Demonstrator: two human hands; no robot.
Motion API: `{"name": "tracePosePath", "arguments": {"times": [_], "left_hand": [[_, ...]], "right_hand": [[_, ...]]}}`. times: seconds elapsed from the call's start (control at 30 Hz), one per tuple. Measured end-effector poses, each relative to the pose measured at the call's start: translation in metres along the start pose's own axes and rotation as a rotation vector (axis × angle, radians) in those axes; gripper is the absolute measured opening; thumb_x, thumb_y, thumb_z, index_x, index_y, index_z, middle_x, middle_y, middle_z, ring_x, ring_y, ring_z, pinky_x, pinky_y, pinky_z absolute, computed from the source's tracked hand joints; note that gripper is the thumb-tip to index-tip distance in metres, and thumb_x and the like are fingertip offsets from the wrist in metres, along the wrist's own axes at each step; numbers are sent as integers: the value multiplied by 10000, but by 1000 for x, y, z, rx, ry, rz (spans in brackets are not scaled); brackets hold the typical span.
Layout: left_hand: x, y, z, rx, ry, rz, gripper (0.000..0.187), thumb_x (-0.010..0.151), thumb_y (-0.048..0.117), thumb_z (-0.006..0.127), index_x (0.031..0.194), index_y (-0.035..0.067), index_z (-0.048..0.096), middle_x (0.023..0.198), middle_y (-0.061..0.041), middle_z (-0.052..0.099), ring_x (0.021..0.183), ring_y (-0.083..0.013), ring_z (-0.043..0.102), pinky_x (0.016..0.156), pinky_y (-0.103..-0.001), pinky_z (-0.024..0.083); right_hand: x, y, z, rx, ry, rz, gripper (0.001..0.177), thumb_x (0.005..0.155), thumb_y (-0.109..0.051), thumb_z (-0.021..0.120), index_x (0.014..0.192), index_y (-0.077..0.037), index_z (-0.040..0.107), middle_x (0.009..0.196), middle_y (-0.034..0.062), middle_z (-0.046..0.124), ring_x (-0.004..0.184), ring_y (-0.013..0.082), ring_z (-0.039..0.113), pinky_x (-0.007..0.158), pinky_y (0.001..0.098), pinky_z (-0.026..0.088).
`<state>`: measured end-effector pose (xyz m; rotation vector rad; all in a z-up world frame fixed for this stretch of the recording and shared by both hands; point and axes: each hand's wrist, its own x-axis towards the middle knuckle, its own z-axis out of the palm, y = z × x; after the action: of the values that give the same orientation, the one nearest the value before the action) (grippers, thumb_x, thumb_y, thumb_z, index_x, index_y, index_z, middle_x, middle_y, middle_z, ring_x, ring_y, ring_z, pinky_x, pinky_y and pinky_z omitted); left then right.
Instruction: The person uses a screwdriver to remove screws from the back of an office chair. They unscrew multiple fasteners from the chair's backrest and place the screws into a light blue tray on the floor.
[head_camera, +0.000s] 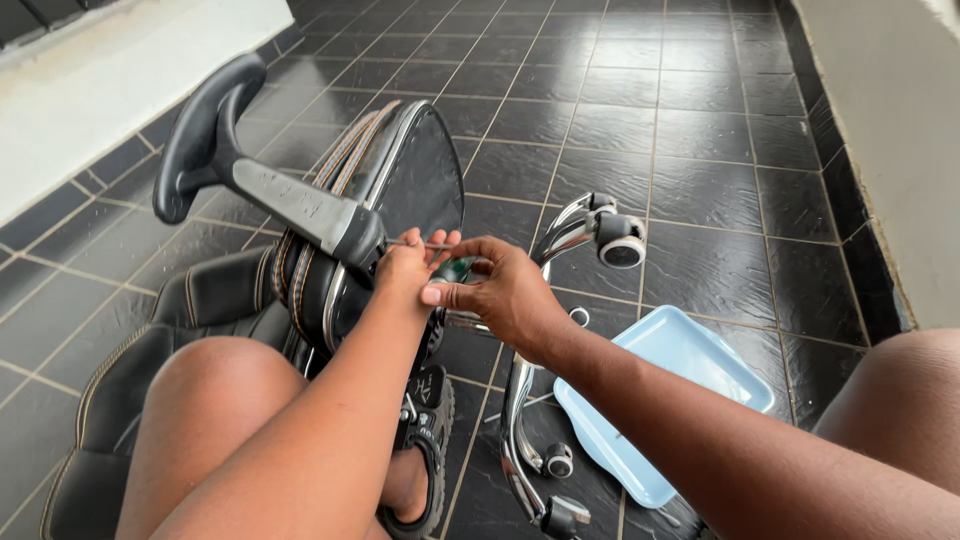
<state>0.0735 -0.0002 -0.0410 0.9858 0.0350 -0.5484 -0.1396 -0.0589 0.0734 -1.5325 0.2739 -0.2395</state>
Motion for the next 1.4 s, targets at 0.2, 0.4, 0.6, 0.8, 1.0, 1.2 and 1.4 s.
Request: {"name": "tracePosePath", "arguments": {"times": [0.2,0.4,0.6,0.8,1.0,1.2,1.4], "left_hand": [[2,-15,-8,-265,37,-113,131,1054,136,396,996,72,495,1046,-169,625,991,-319,697,942,-488,624],[-1,-14,0,-312,70,-136,131,1081,232,514,1147,121,537,1141,-96,619,1003,-238,651,909,-479,560],[-33,1,17,-237,154,-173,148,1079,244,411,1138,140,499,1016,-93,602,953,-277,649,902,-534,576],[-56,11,24,-187,193,-173,171,1088,225,387,1140,113,505,1003,-105,602,917,-275,661,904,-530,576],[-66,17,28,-142,214,-180,176,1086,194,367,1129,85,499,1001,-127,603,923,-278,673,874,-482,611],[-71,17,30,-81,202,-164,219,1102,245,362,1108,73,499,1039,-135,611,960,-288,684,901,-478,616],[-66,21,30,-147,240,-201,219,1076,261,438,1055,65,534,1053,-131,638,981,-297,695,906,-481,610]], "right_hand": [[-8,-11,13,-405,123,-44,733,724,-375,856,1351,-63,644,1009,194,761,889,213,760,770,354,621],[7,-29,7,-404,112,-14,825,785,-556,676,1413,-37,541,996,185,781,916,207,794,767,313,659],[17,-30,3,-515,151,-34,832,834,-672,532,1373,-38,539,968,111,765,784,188,802,657,329,672],[29,-28,-4,-442,187,28,690,914,-674,435,1010,-28,657,725,112,730,643,174,769,600,321,647],[50,-14,-16,-348,230,37,673,1033,-591,422,1011,50,623,713,145,702,607,193,747,588,325,619],[66,3,-20,-194,240,66,394,999,-356,582,1176,-5,593,704,118,706,600,186,710,566,315,616],[77,14,-25,-266,301,52,426,1004,-433,619,1101,-29,718,749,119,683,613,167,620,558,329,513]]}}
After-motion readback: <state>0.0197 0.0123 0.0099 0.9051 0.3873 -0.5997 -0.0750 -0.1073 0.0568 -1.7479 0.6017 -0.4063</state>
